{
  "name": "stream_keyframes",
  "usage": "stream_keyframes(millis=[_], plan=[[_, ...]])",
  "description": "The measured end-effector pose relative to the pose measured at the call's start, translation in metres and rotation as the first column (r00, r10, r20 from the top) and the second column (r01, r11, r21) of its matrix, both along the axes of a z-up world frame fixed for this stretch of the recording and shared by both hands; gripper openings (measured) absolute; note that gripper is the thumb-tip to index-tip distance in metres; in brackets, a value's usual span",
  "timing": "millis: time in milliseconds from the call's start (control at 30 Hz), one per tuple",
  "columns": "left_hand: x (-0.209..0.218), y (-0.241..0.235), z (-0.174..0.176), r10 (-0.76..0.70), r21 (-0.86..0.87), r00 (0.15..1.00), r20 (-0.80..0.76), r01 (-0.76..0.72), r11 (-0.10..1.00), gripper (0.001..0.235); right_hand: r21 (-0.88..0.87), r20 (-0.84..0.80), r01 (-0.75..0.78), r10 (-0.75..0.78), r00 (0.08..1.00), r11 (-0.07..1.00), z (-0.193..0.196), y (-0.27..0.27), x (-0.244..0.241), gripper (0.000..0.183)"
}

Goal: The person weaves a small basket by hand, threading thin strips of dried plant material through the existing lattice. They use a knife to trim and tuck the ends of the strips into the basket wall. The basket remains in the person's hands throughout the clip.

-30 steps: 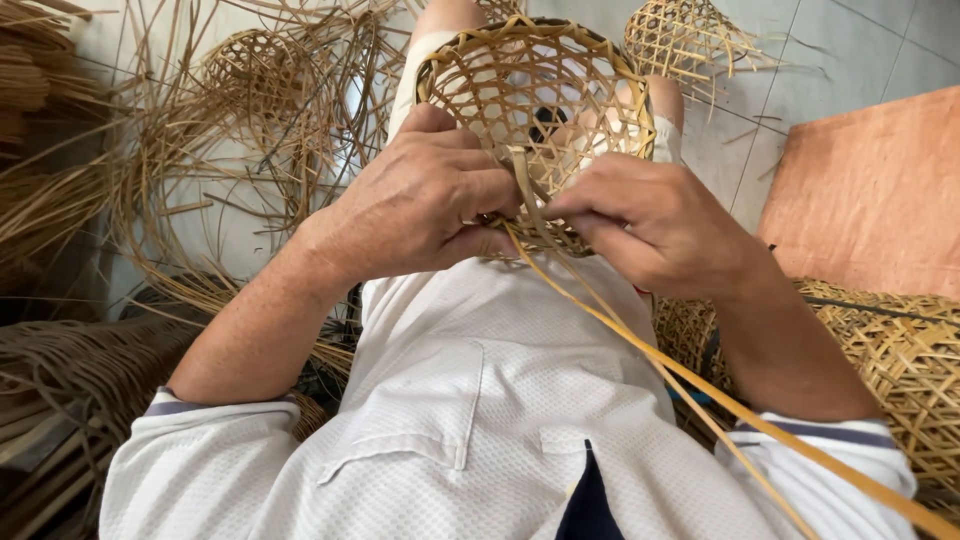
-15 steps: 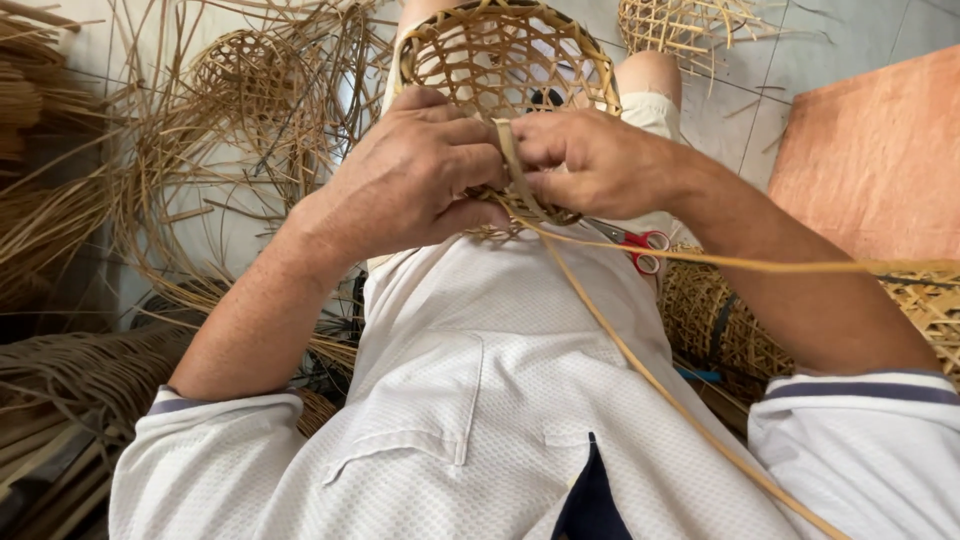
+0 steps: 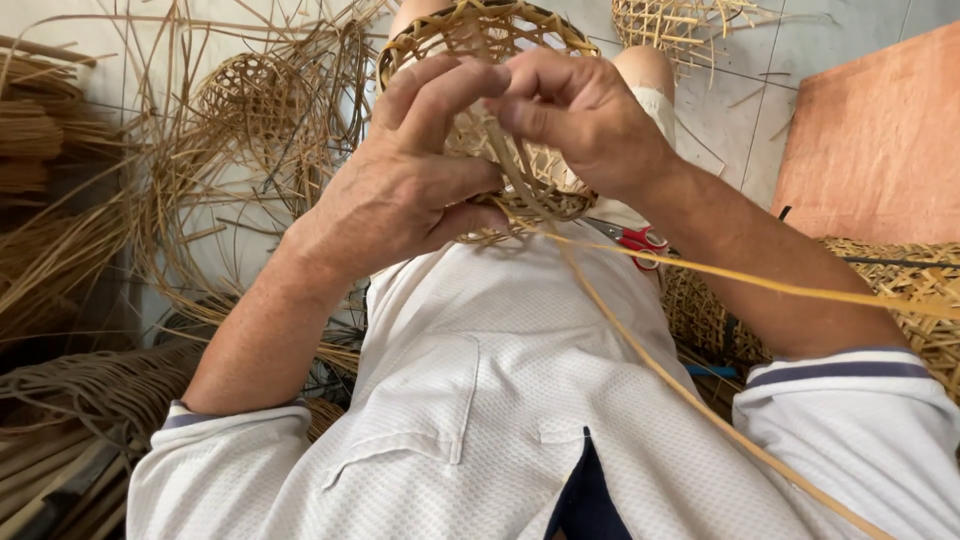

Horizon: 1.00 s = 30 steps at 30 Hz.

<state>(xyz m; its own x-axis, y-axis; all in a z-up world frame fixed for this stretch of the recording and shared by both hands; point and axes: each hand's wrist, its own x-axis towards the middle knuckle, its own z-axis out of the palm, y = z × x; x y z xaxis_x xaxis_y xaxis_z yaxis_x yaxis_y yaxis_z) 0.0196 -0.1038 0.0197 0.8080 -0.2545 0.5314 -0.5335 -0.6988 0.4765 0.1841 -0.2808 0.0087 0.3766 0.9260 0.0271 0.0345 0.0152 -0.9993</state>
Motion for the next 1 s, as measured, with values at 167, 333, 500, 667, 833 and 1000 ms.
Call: stream_keyframes(millis=[167,333,500,667,833,1000], plan=[[-0.001,0.006,0.013,-0.022,-0.004,0.999,-0.028,0.022,1.000,0.047,-0.041,-0.117,0.189,-0.193,0.974,0.981,0.005,0.009,0.019,0.011],[0.008,0.023,0.007,0.002,-0.051,0.984,-0.178,-0.011,0.999,0.039,-0.033,-0.304,0.312,-0.307,0.902,0.950,0.000,0.024,0.043,0.023],[0.013,0.028,0.020,0.005,-0.138,0.975,-0.221,-0.036,0.990,0.038,-0.001,0.206,0.141,-0.138,0.969,0.990,0.007,0.022,0.044,0.027],[0.014,0.044,0.009,0.012,-0.319,0.957,-0.288,-0.108,0.942,0.040,0.085,0.432,0.024,-0.058,0.900,0.996,0.031,-0.019,0.019,0.034],[0.028,0.040,-0.014,-0.110,-0.534,0.930,-0.350,-0.101,0.839,0.038,0.109,0.467,-0.058,0.000,0.884,0.992,-0.013,-0.055,0.012,0.043],[0.038,0.048,-0.050,0.054,-0.495,0.939,-0.339,-0.227,0.839,0.038,0.008,0.545,0.052,-0.048,0.837,0.999,-0.002,-0.037,0.006,0.033]])
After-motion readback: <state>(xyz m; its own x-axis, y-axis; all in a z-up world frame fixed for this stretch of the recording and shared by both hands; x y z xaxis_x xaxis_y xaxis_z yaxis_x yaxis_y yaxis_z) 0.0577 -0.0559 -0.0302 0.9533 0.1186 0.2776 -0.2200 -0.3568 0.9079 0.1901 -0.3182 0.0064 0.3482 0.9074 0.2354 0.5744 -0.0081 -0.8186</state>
